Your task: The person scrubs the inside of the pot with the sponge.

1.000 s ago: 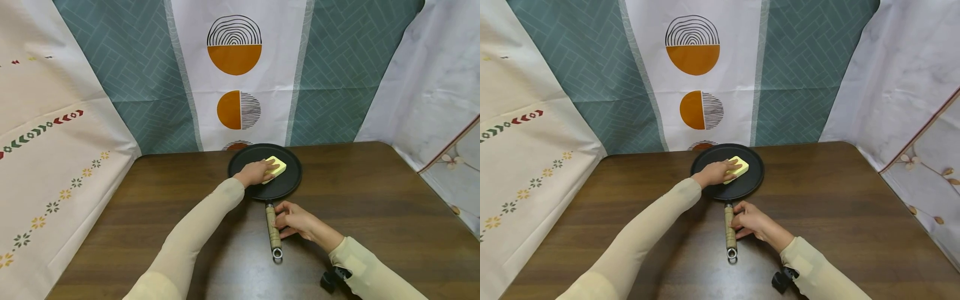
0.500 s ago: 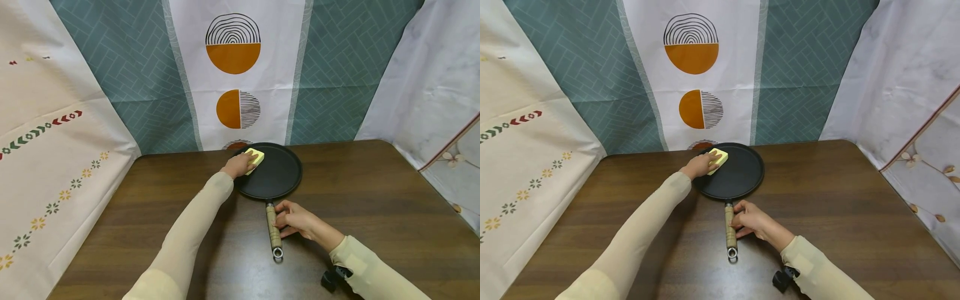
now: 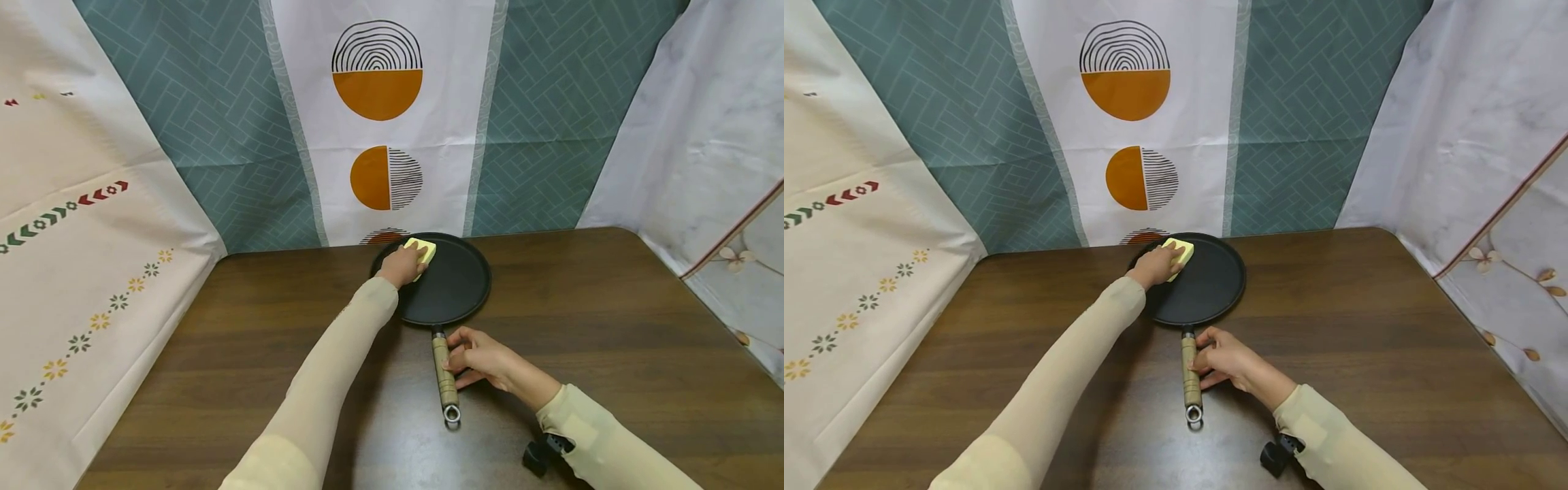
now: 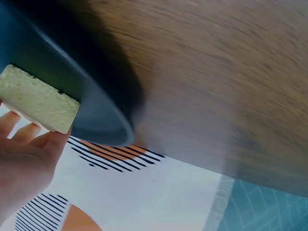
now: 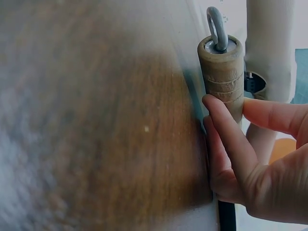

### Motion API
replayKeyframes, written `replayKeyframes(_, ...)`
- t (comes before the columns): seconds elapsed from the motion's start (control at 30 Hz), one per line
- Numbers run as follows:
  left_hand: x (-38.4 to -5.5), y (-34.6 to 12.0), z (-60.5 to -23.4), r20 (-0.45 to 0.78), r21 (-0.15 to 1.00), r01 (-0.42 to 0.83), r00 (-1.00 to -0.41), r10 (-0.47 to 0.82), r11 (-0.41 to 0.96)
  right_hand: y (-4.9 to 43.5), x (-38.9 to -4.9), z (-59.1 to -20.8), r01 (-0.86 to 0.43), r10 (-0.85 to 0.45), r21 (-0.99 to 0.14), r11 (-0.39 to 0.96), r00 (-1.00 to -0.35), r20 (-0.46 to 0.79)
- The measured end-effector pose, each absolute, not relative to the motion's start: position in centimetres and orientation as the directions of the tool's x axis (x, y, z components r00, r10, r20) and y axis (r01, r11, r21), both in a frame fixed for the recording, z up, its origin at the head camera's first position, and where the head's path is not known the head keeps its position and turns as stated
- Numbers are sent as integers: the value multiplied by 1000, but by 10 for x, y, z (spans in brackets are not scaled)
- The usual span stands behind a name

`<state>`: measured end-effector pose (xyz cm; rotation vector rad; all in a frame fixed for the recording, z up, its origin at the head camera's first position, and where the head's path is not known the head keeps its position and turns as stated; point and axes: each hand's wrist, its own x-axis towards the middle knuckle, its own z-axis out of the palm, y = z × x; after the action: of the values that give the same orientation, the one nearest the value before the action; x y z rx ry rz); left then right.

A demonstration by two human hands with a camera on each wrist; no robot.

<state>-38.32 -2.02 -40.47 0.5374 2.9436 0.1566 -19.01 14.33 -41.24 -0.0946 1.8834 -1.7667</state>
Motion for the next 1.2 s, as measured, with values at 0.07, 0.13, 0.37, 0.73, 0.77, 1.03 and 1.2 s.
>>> replayKeyframes(0.07, -382, -14, -406, -129, 138, 352, -920, 370, 926, 144, -190, -412, 316, -410, -939, 135, -845, -343)
replayKeyframes(0.13, -381, -6, -407, -133, 136, 375, -910, 392, 917, 144, -190, -412, 320, -409, -938, 136, -844, -347)
replayKeyframes(0.37, -374, 19, -408, -165, 83, 480, -857, 488, 873, 147, -191, -412, 326, -401, -935, 138, -845, -353)
replayKeyframes(0.73, -375, 37, -408, -190, 107, 489, -845, 500, 866, 145, -193, -413, 333, -416, -933, 140, -835, -361)
replayKeyframes(0.77, -376, 38, -409, -197, 111, 487, -844, 500, 866, 144, -193, -413, 334, -420, -932, 140, -833, -361)
replayKeyframes(1.03, -376, 44, -408, -190, 93, 576, -790, 582, 812, 144, -194, -413, 333, -421, -932, 142, -832, -361)
replayKeyframes(1.2, -371, 41, -408, -171, 86, 636, -749, 640, 767, 145, -196, -414, 342, -418, -929, 141, -830, -369)
